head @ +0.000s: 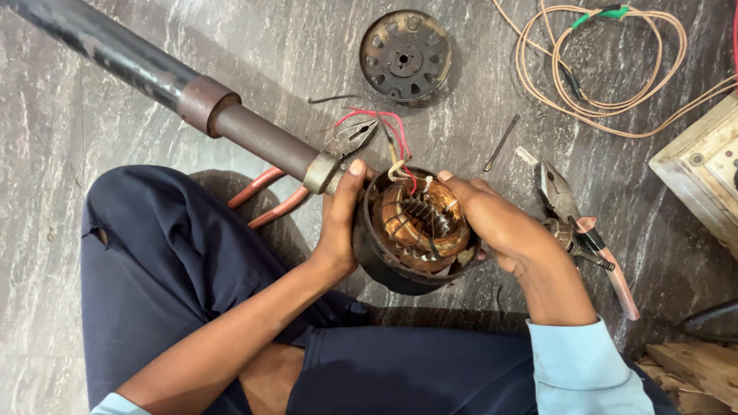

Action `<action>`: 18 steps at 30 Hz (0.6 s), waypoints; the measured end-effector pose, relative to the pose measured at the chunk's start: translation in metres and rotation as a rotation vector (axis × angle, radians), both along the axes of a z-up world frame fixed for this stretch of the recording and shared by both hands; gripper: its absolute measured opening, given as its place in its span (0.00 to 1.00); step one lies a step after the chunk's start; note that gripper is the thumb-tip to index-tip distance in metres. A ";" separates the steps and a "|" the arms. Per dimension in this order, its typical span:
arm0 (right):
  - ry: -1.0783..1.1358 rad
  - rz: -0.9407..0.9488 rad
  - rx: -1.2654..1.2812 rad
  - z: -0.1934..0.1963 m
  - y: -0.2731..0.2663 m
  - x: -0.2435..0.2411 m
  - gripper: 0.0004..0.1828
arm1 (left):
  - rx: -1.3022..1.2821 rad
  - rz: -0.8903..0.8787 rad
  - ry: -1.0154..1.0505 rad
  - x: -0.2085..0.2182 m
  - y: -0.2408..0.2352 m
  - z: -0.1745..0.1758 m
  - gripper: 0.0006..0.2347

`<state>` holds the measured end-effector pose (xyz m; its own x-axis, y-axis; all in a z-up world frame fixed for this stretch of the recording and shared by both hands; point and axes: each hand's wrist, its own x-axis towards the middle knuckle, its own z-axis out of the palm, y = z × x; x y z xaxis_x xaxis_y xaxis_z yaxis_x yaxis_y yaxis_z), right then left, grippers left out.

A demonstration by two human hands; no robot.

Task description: The person sits on the floor and works on a disassembled motor, stripping and twisting wires, then connecting them to the motor's copper windings. They use pliers and a soldering iron to secure the connections.

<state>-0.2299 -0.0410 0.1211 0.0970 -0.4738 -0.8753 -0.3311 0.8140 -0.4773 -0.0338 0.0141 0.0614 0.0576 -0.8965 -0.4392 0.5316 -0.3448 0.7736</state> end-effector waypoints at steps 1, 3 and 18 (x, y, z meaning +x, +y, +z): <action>0.009 -0.011 0.016 -0.001 0.001 0.000 0.28 | -0.022 0.001 -0.003 0.001 0.001 0.001 0.19; -0.042 0.016 -0.013 -0.003 0.001 0.000 0.31 | -0.066 0.001 -0.004 0.000 0.002 0.004 0.20; 0.144 0.152 0.026 -0.014 -0.003 0.006 0.35 | -0.015 0.024 -0.073 0.001 0.006 -0.021 0.16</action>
